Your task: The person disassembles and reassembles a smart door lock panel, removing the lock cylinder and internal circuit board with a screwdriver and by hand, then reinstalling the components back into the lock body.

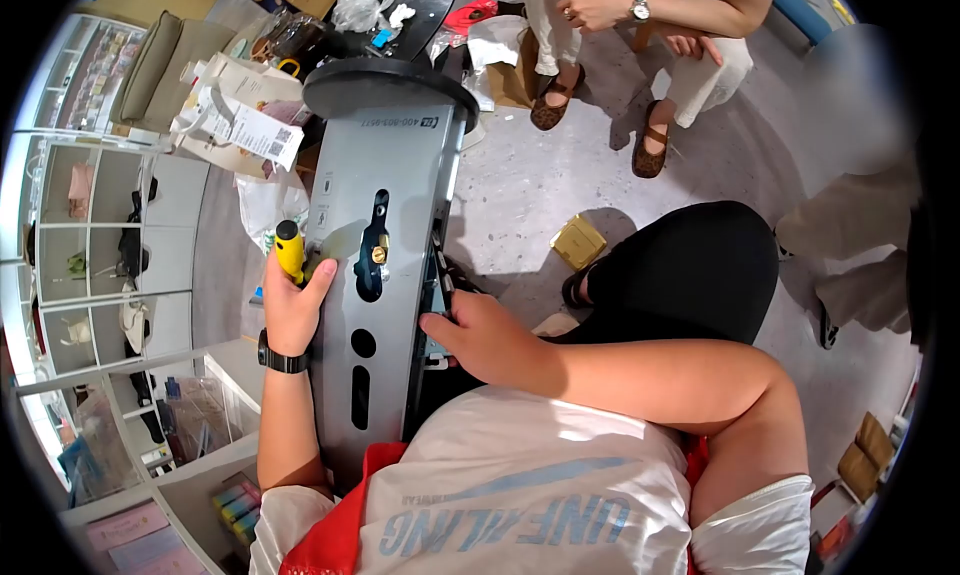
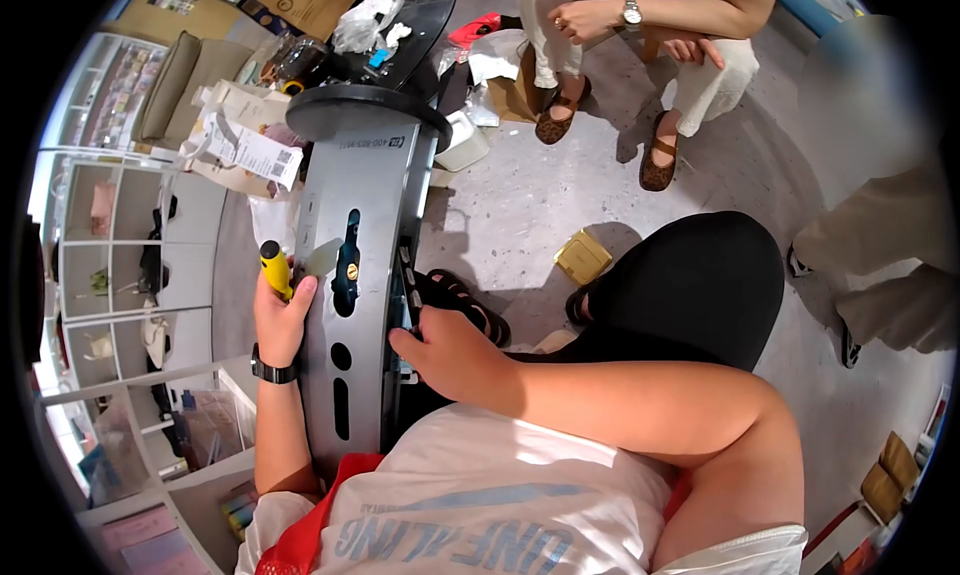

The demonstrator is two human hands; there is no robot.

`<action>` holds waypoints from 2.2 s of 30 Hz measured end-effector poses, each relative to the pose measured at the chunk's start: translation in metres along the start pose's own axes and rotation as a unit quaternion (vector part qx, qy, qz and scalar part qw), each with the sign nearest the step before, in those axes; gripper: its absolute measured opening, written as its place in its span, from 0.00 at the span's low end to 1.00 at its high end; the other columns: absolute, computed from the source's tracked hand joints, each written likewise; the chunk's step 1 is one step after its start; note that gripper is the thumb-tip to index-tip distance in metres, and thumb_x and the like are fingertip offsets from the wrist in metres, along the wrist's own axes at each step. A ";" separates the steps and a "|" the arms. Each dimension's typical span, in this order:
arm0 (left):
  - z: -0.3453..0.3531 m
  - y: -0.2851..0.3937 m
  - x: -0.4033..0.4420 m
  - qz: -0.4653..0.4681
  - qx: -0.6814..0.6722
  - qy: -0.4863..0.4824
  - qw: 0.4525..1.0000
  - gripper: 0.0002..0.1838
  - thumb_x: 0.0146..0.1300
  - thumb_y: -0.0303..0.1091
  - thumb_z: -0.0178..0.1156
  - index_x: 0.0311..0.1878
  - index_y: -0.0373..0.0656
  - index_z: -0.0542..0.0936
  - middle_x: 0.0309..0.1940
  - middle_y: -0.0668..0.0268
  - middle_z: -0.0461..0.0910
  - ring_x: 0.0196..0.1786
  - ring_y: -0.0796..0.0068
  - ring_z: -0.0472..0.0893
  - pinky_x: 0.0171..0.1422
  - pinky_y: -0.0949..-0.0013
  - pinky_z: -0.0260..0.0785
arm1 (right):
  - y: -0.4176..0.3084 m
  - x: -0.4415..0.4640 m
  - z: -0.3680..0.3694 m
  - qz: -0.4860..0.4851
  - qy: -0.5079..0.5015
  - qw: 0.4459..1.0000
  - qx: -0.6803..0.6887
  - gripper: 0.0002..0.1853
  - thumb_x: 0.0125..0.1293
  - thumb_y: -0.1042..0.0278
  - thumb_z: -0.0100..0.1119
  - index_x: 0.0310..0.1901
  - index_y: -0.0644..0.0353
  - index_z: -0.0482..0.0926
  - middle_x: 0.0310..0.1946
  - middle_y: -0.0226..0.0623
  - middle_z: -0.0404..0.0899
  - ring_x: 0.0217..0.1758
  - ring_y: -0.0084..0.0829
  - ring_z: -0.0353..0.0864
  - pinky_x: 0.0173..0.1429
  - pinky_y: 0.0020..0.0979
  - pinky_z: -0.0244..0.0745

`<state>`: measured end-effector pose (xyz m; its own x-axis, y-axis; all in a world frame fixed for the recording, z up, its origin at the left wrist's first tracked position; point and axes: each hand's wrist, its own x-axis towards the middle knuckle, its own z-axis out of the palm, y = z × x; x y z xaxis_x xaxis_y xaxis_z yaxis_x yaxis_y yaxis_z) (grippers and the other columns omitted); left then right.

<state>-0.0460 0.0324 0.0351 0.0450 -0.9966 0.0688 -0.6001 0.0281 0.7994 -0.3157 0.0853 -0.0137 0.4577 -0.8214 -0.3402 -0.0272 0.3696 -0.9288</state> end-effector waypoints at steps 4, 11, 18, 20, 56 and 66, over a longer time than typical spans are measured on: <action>0.000 0.002 -0.001 -0.015 0.013 0.002 1.000 0.27 0.67 0.33 0.72 0.63 0.33 0.74 0.53 0.65 0.79 0.54 0.75 0.78 0.63 0.68 0.70 | -0.001 -0.007 0.004 0.005 -0.011 1.000 -0.027 0.27 0.74 0.53 0.57 0.32 0.78 0.77 0.28 0.63 0.79 0.31 0.56 0.81 0.41 0.48 0.75; 0.000 0.002 -0.001 0.001 0.033 0.019 0.999 0.29 0.62 0.38 0.76 0.60 0.35 0.74 0.47 0.63 0.82 0.47 0.72 0.79 0.57 0.67 0.73 | -0.007 0.005 -0.007 0.208 -0.261 0.938 0.093 0.22 0.76 0.57 0.56 0.33 0.71 0.81 0.28 0.47 0.84 0.29 0.35 0.85 0.29 0.36 0.74; 0.000 0.000 -0.001 0.009 0.031 0.021 0.999 0.27 0.61 0.40 0.77 0.56 0.35 0.75 0.44 0.62 0.82 0.45 0.70 0.80 0.54 0.66 0.74 | -0.015 -0.006 0.001 0.045 -0.223 0.972 -0.056 0.21 0.71 0.54 0.64 0.33 0.70 0.85 0.23 0.45 0.83 0.28 0.39 0.86 0.34 0.40 0.79; -0.001 0.004 -0.002 0.021 0.036 0.023 0.999 0.28 0.61 0.40 0.77 0.56 0.35 0.75 0.44 0.61 0.82 0.45 0.69 0.80 0.55 0.66 0.74 | -0.020 -0.002 -0.005 -0.045 -0.206 0.954 -0.213 0.25 0.69 0.48 0.66 0.30 0.69 0.85 0.22 0.47 0.82 0.29 0.44 0.86 0.37 0.42 0.80; -0.002 -0.004 -0.001 0.008 0.015 0.009 1.000 0.29 0.63 0.36 0.76 0.61 0.35 0.74 0.48 0.63 0.82 0.49 0.74 0.80 0.57 0.68 0.74 | 0.014 0.024 -0.026 -0.218 0.072 0.973 0.006 0.38 0.57 0.74 0.70 0.67 0.63 0.61 0.61 0.49 0.68 0.57 0.40 0.76 0.56 0.41 0.81; -0.003 -0.005 0.002 -0.012 -0.016 -0.010 1.000 0.27 0.66 0.32 0.72 0.63 0.34 0.74 0.52 0.63 0.81 0.52 0.74 0.79 0.62 0.67 0.72 | 0.044 0.140 -0.026 0.120 -0.229 0.888 0.380 0.15 0.78 0.57 0.56 0.55 0.57 0.81 0.50 0.39 0.85 0.53 0.35 0.85 0.61 0.44 0.83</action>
<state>-0.0404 0.0302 0.0327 0.0440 -0.9983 0.0375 -0.5724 0.0056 0.8200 -0.2760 -0.0252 -0.1060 0.8386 -0.4799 -0.2579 0.3544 0.8400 -0.4108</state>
